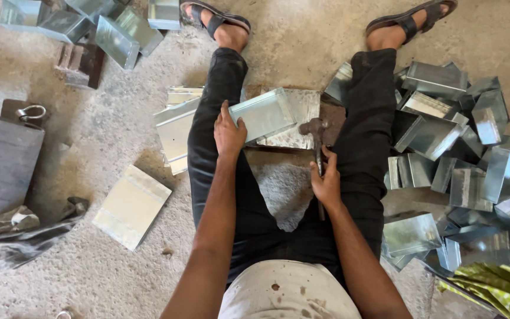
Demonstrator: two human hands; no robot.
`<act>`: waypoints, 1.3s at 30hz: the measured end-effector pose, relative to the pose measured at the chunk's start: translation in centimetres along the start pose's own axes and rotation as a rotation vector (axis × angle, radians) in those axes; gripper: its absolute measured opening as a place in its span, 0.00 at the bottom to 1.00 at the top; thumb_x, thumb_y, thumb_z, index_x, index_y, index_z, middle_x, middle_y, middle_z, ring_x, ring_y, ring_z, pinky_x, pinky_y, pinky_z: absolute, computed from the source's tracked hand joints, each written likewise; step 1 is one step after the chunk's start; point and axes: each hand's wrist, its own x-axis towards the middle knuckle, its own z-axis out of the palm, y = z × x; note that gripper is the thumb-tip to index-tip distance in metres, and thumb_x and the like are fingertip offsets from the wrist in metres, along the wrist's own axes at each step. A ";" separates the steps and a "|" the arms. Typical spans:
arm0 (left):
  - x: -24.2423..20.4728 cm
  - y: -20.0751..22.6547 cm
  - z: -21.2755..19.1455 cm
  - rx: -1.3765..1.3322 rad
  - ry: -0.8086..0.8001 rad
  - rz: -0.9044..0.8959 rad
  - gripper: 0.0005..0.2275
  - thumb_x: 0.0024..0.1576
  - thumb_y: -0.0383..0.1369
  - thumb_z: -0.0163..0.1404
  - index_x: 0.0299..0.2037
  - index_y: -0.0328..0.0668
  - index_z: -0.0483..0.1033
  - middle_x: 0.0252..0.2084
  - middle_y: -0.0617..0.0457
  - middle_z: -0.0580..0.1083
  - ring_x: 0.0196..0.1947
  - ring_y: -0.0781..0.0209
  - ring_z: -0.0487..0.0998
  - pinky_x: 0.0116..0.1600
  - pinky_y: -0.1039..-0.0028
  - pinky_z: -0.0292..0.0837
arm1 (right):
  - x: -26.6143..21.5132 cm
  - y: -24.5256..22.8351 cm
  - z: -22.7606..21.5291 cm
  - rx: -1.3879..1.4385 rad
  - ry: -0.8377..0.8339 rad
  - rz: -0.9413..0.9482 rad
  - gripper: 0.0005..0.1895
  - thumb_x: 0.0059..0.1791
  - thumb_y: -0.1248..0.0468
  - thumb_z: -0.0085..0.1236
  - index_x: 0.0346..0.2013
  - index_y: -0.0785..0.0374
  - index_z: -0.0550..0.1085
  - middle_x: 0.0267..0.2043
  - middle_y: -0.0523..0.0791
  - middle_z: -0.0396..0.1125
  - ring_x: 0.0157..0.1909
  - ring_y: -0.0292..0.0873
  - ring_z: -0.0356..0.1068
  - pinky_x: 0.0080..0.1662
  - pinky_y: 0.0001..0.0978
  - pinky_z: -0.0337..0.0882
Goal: The person sits on the floor and uses a hammer to strike a small metal piece placed on a stone between their legs. They repeatedly pick up metal pieces, position them on the stone, and hammer them to shape or flatten the edges.
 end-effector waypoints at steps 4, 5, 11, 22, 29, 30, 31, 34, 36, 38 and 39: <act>-0.2 -0.7 0.5 -0.015 0.006 0.013 0.30 0.55 0.26 0.53 0.69 0.36 0.57 0.56 0.29 0.73 0.55 0.30 0.74 0.60 0.51 0.68 | -0.1 0.2 -0.2 -0.003 0.035 0.036 0.26 0.56 0.66 0.54 0.67 0.65 0.59 0.32 0.47 0.71 0.30 0.36 0.69 0.34 0.30 0.69; -0.2 -0.9 0.6 -0.007 0.010 0.025 0.30 0.55 0.26 0.52 0.69 0.37 0.57 0.55 0.29 0.73 0.55 0.30 0.74 0.59 0.50 0.68 | 0.0 0.2 0.0 -0.007 0.043 0.017 0.26 0.56 0.66 0.54 0.67 0.65 0.59 0.31 0.47 0.70 0.31 0.36 0.69 0.34 0.30 0.70; 0.2 1.3 -1.0 -0.181 0.098 0.040 0.28 0.59 0.20 0.45 0.71 0.44 0.57 0.54 0.31 0.75 0.54 0.29 0.77 0.57 0.51 0.72 | -0.1 0.6 0.1 -0.014 0.071 0.143 0.24 0.56 0.65 0.55 0.66 0.64 0.62 0.25 0.46 0.66 0.25 0.36 0.63 0.30 0.31 0.65; 4.3 19.9 -1.4 0.254 -0.378 0.863 0.28 0.41 0.27 0.58 0.57 0.50 0.77 0.61 0.53 0.71 0.55 0.47 0.72 0.57 0.51 0.68 | -0.8 0.1 0.6 -0.025 0.011 -0.012 0.28 0.56 0.63 0.56 0.70 0.64 0.60 0.31 0.45 0.70 0.28 0.35 0.66 0.32 0.30 0.67; 6.4 17.7 0.6 0.217 -0.298 0.919 0.19 0.49 0.32 0.59 0.53 0.55 0.79 0.62 0.52 0.73 0.56 0.46 0.74 0.57 0.54 0.72 | -1.0 -1.3 0.3 -0.066 -0.059 -0.019 0.29 0.56 0.64 0.56 0.71 0.63 0.61 0.33 0.48 0.69 0.28 0.40 0.66 0.34 0.31 0.68; 6.9 17.4 0.5 0.193 -0.261 0.906 0.19 0.51 0.31 0.59 0.54 0.55 0.79 0.62 0.52 0.74 0.57 0.48 0.75 0.59 0.55 0.73 | -0.9 -1.6 0.2 -0.094 -0.074 0.014 0.29 0.56 0.64 0.57 0.72 0.63 0.62 0.32 0.50 0.69 0.27 0.41 0.65 0.34 0.32 0.68; 7.1 17.3 0.3 0.172 -0.285 0.875 0.19 0.49 0.32 0.58 0.53 0.54 0.80 0.60 0.51 0.74 0.55 0.47 0.75 0.57 0.55 0.73 | -0.8 -2.0 0.3 -0.120 -0.091 0.043 0.29 0.56 0.64 0.57 0.72 0.63 0.62 0.31 0.51 0.69 0.26 0.41 0.64 0.33 0.33 0.67; 7.2 18.6 -0.6 0.127 -0.372 0.792 0.16 0.49 0.37 0.54 0.49 0.53 0.81 0.56 0.48 0.76 0.52 0.44 0.75 0.55 0.52 0.71 | -0.6 -3.7 0.5 -0.088 -0.068 -0.182 0.27 0.57 0.65 0.57 0.69 0.66 0.63 0.44 0.55 0.71 0.34 0.40 0.70 0.38 0.32 0.70; 5.9 19.9 -0.8 0.115 -0.455 0.737 0.14 0.55 0.45 0.49 0.45 0.54 0.83 0.56 0.47 0.76 0.51 0.43 0.75 0.54 0.49 0.67 | 0.2 -4.7 0.4 -0.077 -0.017 -0.365 0.24 0.57 0.67 0.57 0.68 0.69 0.64 0.52 0.57 0.72 0.42 0.42 0.73 0.43 0.32 0.73; 5.6 20.3 -0.5 0.118 -0.477 0.667 0.17 0.63 0.45 0.39 0.45 0.52 0.83 0.55 0.52 0.78 0.54 0.47 0.76 0.61 0.52 0.67 | 0.2 -5.4 0.2 -0.112 0.029 -0.446 0.23 0.57 0.68 0.57 0.67 0.69 0.66 0.54 0.57 0.71 0.49 0.47 0.75 0.49 0.35 0.75; 5.3 20.4 -0.2 0.116 -0.494 0.633 0.21 0.67 0.46 0.34 0.45 0.51 0.83 0.54 0.54 0.79 0.55 0.49 0.77 0.64 0.54 0.66 | 0.3 -5.5 0.2 -0.120 -0.004 -0.332 0.23 0.56 0.69 0.57 0.66 0.69 0.67 0.52 0.57 0.73 0.43 0.47 0.74 0.45 0.34 0.73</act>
